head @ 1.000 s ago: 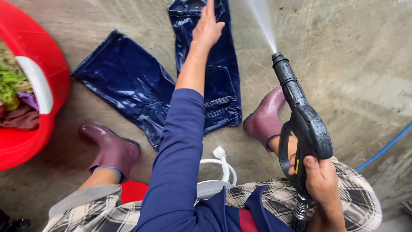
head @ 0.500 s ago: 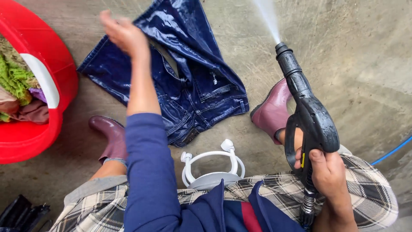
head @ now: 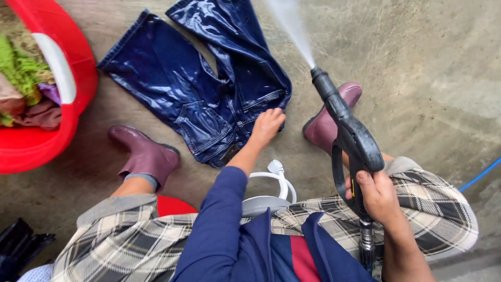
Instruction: The person uses a high-pressure water spray gun to rinse a pair of blue jeans laid out on a concrete floor. They hold the jeans with one hand while directing the water stream with the other. After rinsing the jeans, the person picks up a dark garment from a red bucket and sprays it with water.
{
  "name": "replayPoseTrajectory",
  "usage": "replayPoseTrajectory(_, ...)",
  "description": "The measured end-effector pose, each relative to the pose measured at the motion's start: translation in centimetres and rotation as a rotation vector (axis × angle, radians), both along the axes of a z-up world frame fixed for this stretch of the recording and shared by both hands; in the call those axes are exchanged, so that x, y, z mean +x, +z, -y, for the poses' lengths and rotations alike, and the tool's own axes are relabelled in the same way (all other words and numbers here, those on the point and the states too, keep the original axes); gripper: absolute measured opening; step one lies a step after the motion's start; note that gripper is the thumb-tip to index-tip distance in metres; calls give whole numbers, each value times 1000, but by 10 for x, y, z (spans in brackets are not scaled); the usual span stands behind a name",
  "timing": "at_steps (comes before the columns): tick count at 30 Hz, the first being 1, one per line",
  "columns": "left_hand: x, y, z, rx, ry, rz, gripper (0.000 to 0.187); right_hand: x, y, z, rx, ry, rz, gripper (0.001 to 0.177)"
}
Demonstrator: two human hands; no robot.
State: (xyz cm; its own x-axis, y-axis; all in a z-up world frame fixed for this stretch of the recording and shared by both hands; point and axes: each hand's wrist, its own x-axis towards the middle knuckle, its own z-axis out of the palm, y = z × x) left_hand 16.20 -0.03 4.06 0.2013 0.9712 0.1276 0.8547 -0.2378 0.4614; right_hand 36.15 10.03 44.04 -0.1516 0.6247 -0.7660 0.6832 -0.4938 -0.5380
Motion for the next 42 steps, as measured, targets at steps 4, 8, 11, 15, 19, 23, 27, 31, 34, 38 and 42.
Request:
replayPoseTrajectory(4,-56,4,49,-33,74,-42,9,48,-32,56,-55,33,-27,50)
replayPoseTrajectory(8,-30,-17,64,-76,118,97,11,55,-27,93,-111,101,7,35)
replayPoseTrajectory(11,1,-11,53,-14,144,118,14,59,-16,102,-153,174,89,29)
replayPoseTrajectory(15,18,3,42,58,177,61,14,47,-5,98,-188,246,168,27)
replayPoseTrajectory(19,24,13,36,71,202,39,16,26,-17,79,-113,261,149,26)
replayPoseTrajectory(23,33,29,26,115,172,46,19,4,-36,52,-29,252,96,25)
replayPoseTrajectory(27,37,53,23,162,120,43,20,-32,-37,21,56,191,-18,18)
replayPoseTrajectory(31,49,58,29,188,65,57,22,-60,-31,-5,169,219,-32,19)
replayPoseTrajectory(34,56,74,40,172,22,123,22,-68,-15,-9,185,189,-42,18)
replayPoseTrajectory(38,83,55,79,90,-185,146,15,-42,-21,10,153,211,28,23)
replayPoseTrajectory(42,94,38,106,-79,-275,225,9,-19,-48,27,45,294,39,23)
